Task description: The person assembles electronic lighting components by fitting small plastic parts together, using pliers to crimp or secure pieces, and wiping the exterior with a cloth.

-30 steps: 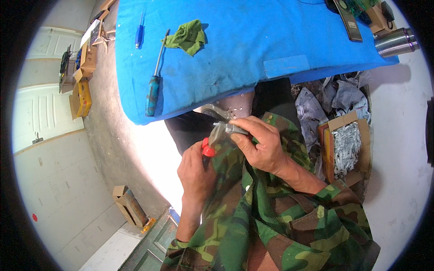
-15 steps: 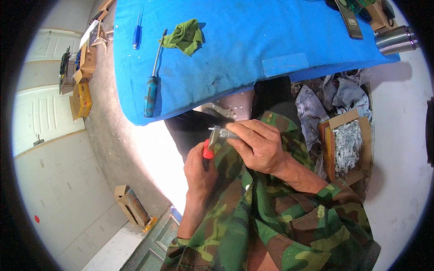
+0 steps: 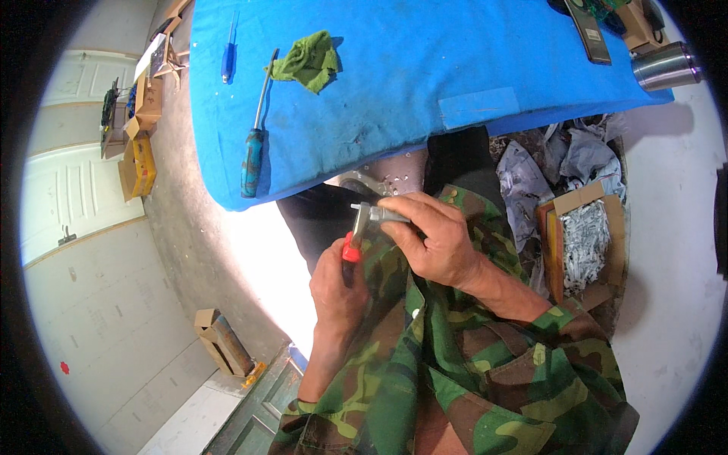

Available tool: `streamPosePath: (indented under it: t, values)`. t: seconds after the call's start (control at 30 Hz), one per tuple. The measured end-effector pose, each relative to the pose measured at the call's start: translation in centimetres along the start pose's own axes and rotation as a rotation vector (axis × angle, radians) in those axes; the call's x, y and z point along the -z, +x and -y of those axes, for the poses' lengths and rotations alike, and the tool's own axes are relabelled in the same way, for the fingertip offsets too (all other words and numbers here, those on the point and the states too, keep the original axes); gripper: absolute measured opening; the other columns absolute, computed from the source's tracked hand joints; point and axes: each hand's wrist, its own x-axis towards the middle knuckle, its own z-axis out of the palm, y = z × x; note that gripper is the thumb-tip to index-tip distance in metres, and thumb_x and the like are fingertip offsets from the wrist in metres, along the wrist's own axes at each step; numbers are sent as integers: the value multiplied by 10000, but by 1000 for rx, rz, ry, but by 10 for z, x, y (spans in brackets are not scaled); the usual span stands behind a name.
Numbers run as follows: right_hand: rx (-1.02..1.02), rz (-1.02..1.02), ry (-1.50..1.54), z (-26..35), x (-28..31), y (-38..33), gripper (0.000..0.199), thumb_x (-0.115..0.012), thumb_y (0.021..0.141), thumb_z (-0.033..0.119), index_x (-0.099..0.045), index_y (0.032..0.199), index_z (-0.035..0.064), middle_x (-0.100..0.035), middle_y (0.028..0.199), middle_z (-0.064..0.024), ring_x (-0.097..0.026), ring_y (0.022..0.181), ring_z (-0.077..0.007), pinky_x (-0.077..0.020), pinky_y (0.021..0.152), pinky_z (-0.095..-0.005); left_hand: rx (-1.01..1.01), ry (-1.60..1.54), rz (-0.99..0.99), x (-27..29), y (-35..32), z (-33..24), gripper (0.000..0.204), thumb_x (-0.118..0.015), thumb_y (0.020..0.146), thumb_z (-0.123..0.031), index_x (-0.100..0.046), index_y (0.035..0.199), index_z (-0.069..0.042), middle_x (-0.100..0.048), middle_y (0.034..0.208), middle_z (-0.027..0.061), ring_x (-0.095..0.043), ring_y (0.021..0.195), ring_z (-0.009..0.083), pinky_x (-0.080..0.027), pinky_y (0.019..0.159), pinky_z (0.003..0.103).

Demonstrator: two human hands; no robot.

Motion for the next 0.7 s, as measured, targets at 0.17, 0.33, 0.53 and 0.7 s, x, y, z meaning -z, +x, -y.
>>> streamPosePath:
  t: [0.17, 0.33, 0.53, 0.7]
  values:
    - [-386, 72, 300, 11, 4, 0, 241, -761, 958, 92, -708, 1170, -10, -733, 982, -122, -696, 852, -147, -548, 727, -296, -105, 124, -10, 9, 9, -3, 357, -715, 913, 60, -649, 1260, 12, -727, 1067, 215, -742, 927, 382, -586, 793, 423]
    - [-432, 48, 398, 3, 3, -4, 240, -751, 986, 118, -685, 1175, -15, -725, 981, -51, -654, 875, -90, -537, 749, -268, -89, 150, 32, 12, 11, -10, 366, -718, 901, 61, -654, 1257, 9, -723, 1081, 218, -736, 949, 390, -586, 816, 437]
    - [-681, 72, 758, -4, 10, -5, 232, -685, 1049, 198, -664, 1201, 24, -700, 937, -14, -627, 808, -62, -519, 710, -232, -67, 84, 100, 15, 14, -14, 361, -715, 915, 50, -656, 1267, -4, -724, 1103, 221, -736, 981, 394, -587, 834, 437]
    - [-815, 53, 1037, -16, 9, -9, 252, -671, 1065, 242, -663, 1225, 47, -702, 939, -21, -613, 768, -56, -505, 676, -222, -51, 48, 113, 16, 13, -15, 386, -719, 918, 42, -654, 1294, -14, -726, 1127, 221, -741, 1008, 392, -591, 852, 431]
